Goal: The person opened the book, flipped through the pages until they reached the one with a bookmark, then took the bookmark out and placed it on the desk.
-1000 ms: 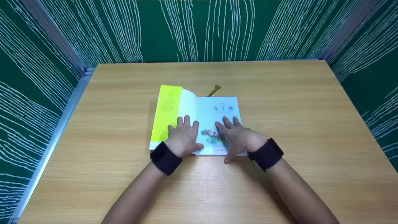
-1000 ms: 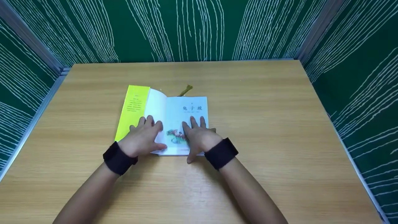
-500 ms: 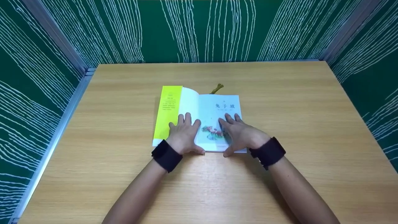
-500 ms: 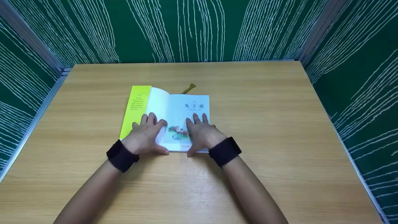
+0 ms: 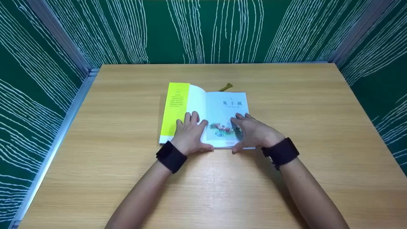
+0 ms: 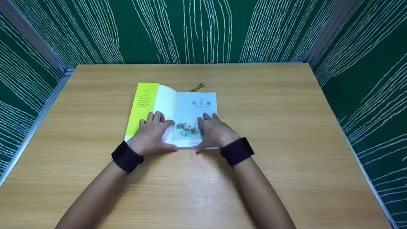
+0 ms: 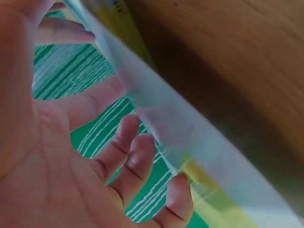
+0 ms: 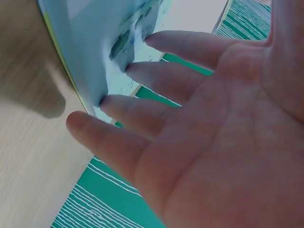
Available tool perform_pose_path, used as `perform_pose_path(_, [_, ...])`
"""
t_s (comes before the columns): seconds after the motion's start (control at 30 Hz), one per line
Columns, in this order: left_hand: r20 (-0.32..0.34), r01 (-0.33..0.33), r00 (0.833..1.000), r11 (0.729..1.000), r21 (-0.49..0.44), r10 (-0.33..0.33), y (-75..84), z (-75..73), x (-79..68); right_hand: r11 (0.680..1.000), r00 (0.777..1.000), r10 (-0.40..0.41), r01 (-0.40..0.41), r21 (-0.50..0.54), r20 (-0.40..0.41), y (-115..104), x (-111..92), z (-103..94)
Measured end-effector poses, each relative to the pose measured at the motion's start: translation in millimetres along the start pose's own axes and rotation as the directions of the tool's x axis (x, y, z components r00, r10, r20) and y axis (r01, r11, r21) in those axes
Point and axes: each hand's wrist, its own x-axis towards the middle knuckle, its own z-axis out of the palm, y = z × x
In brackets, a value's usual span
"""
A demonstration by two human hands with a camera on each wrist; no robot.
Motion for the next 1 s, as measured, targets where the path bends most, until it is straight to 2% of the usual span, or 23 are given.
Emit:
perform_pose_path(0.2, [-0.011,-0.006,1.0,1.0,-0.03,0.006,-2.0,1.0,0.6,1.0,1.0,-0.011,0.012,0.011,-0.022,-1,-3,-3.8])
perform_pose_path(0.4, [-0.036,-0.021,0.999,1.0,-0.015,0.021,-1.1,-0.4,-0.1,0.999,0.999,-0.02,0.022,0.045,-0.049,-2,-12,-14.4])
perform_pose_path(0.5, [-0.05,-0.032,0.998,0.999,-0.017,0.031,0.0,-1.9,-0.6,0.995,0.993,0.041,-0.031,0.09,-0.112,0,-17,-19.6])
perform_pose_path(0.6, [-0.057,-0.038,0.998,0.999,-0.017,0.037,0.3,-4.2,-1.7,0.984,0.976,0.14,-0.118,0.135,-0.169,1,-21,-23.7])
perform_pose_path(0.67, [-0.059,-0.041,0.997,0.999,-0.022,0.04,0.4,-6.2,-2.5,0.972,0.964,0.196,-0.167,0.163,-0.18,1,-21,-24.9])
perform_pose_path(0.73, [-0.06,-0.046,0.997,0.998,-0.034,0.044,0.5,-8.9,-3.2,0.966,0.96,0.217,-0.185,0.181,-0.175,2,-21,-25.3])
perform_pose_path(0.8, [-0.07,-0.055,0.996,0.997,-0.049,0.052,0.7,-12.6,-3.9,0.967,0.968,0.184,-0.147,0.21,-0.171,2,-19,-24.2])
perform_pose_path(0.87, [-0.09,-0.066,0.994,0.996,-0.064,0.06,0.7,-17.2,-4.8,0.968,0.979,0.111,-0.067,0.243,-0.174,2,-16,-22.3])
perform_pose_path(0.93, [-0.115,-0.075,0.991,0.994,-0.086,0.064,0.7,-22.6,-5.7,0.954,0.983,0.03,0.026,0.299,-0.179,-1,-13,-19.2])
perform_pose_path(1.0, [-0.15,-0.082,0.987,0.989,-0.122,0.063,1.0,-28.3,-7.0,0.933,0.979,-0.059,0.124,0.339,-0.196,-5,-10,-15.3])
